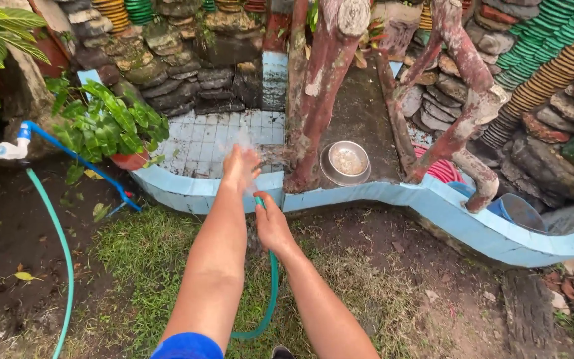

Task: Watering various potted and ground plants in a garden using a garden hose.

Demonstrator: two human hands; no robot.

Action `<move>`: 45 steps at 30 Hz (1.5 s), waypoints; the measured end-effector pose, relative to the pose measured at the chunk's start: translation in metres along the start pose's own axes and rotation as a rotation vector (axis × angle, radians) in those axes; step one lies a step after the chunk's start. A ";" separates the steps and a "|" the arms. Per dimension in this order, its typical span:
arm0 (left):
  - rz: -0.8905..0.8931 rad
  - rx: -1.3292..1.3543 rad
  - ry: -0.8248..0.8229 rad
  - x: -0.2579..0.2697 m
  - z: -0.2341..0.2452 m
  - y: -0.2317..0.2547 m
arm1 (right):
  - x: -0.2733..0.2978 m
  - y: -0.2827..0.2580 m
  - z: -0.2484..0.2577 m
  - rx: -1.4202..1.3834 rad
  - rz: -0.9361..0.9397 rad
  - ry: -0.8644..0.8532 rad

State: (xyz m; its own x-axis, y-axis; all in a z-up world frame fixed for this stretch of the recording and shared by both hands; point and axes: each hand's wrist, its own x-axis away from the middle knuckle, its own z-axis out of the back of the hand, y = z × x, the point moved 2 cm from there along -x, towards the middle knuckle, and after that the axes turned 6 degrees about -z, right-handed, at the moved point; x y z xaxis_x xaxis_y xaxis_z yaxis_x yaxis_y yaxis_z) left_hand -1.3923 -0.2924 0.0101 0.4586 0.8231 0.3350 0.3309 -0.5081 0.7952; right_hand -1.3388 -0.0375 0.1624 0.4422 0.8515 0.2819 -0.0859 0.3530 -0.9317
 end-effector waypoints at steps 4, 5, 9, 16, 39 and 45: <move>-0.053 -0.022 0.075 -0.033 0.017 -0.025 | -0.014 0.019 -0.001 0.000 0.004 0.044; -0.059 -0.019 0.078 -0.027 0.016 -0.021 | -0.015 0.019 -0.001 0.003 0.009 0.040; -0.037 0.022 0.115 -0.024 0.024 -0.023 | -0.014 0.019 0.001 -0.022 0.004 0.063; 0.050 0.096 0.028 -0.004 0.007 -0.033 | -0.023 0.034 0.017 0.010 0.039 0.111; -0.381 -0.015 0.388 0.012 0.148 0.010 | -0.012 0.021 -0.044 0.167 0.129 -0.293; -0.292 0.071 0.452 0.089 0.099 0.056 | -0.017 0.005 -0.047 0.029 0.043 -0.152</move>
State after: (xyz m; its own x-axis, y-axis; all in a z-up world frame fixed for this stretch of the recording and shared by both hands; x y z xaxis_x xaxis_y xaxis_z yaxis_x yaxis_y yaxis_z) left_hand -1.2514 -0.2731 0.0343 -0.0556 0.9517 0.3018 0.4534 -0.2453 0.8569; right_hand -1.3045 -0.0684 0.1418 0.2977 0.9140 0.2757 -0.1284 0.3245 -0.9371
